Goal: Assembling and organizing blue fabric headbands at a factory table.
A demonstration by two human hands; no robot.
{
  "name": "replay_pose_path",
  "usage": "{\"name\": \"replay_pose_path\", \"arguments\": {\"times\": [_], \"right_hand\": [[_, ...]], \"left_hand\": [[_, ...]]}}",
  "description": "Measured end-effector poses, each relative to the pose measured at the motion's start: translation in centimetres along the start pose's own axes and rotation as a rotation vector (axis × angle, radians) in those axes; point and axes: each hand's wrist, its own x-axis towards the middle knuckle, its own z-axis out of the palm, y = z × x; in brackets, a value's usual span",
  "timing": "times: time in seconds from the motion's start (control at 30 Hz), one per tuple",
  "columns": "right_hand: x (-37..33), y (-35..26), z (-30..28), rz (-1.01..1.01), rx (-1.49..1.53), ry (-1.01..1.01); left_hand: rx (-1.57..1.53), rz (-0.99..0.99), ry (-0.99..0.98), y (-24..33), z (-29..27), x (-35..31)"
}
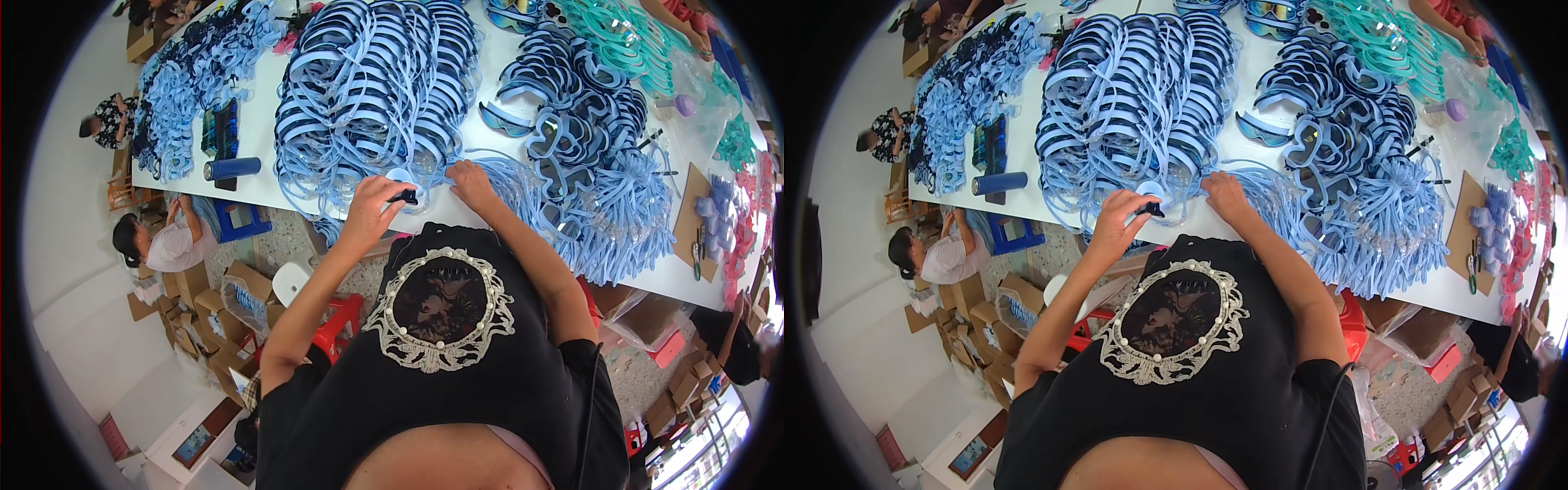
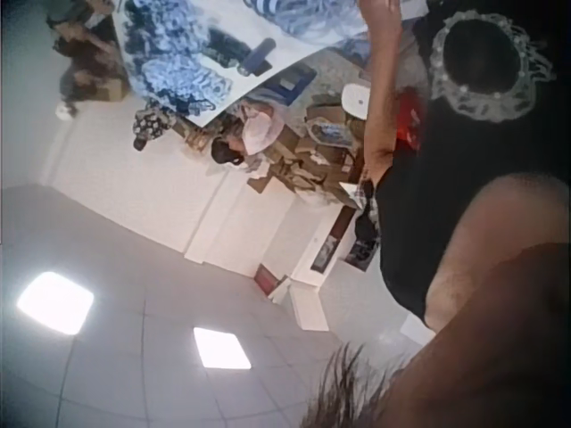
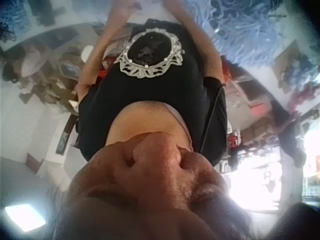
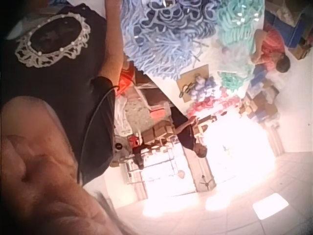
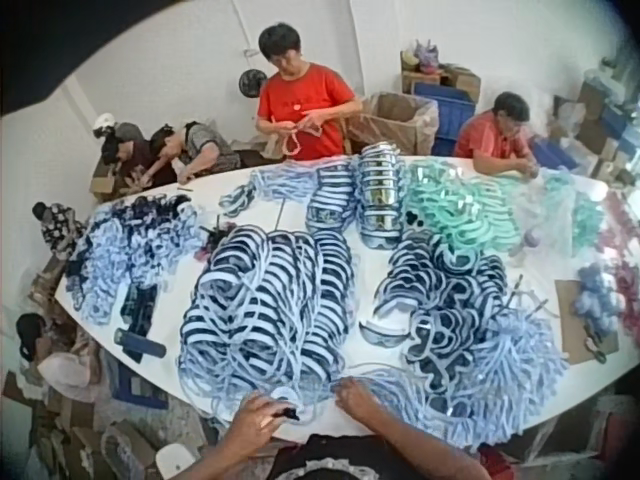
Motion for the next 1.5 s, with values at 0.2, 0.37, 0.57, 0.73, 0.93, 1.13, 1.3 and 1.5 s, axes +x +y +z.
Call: {"name": "replay_pose_path", "arguments": {"times": [0.2, 0.37, 0.57, 0.73, 0.93, 1.13, 1.3, 1.5], "right_hand": [[1.1, -1.1, -0.7, 0.004, -0.035, -0.095], [1.0, -0.2, 1.9, 0.052, -0.102, -0.125], [-0.5, -0.4, -1.1, 0.239, 0.213, -0.282], [-2.7, -2.3, -6.5, 0.275, 0.573, -0.105], [-3.8, -5.2, -10.4, 0.406, 0.864, 0.113], [-3.6, -6.6, -13.0, 0.387, 0.651, 0.049], [-3.6, -7.6, -13.7, 0.100, 0.546, 0.276], [-4.1, -6.8, -14.2, -0.256, 0.070, 0.351]], "left_hand": [[-0.811, -0.483, 0.290, -1.5, 1.7, -1.2], [-1.038, -0.617, 0.420, -4.8, 3.7, -0.9], [-0.567, -0.458, 0.399, -7.7, 5.3, -1.0], [-0.209, -0.193, 0.212, -6.7, 5.4, 0.0], [-0.218, -0.123, -0.028, -3.5, 7.2, 1.5], [-0.426, -0.193, -0.054, -2.0, 8.4, 1.7], [-0.587, -0.294, -0.167, -2.5, 8.7, 1.1], [-0.940, -0.453, -0.357, -2.9, 8.5, 0.6]]}}
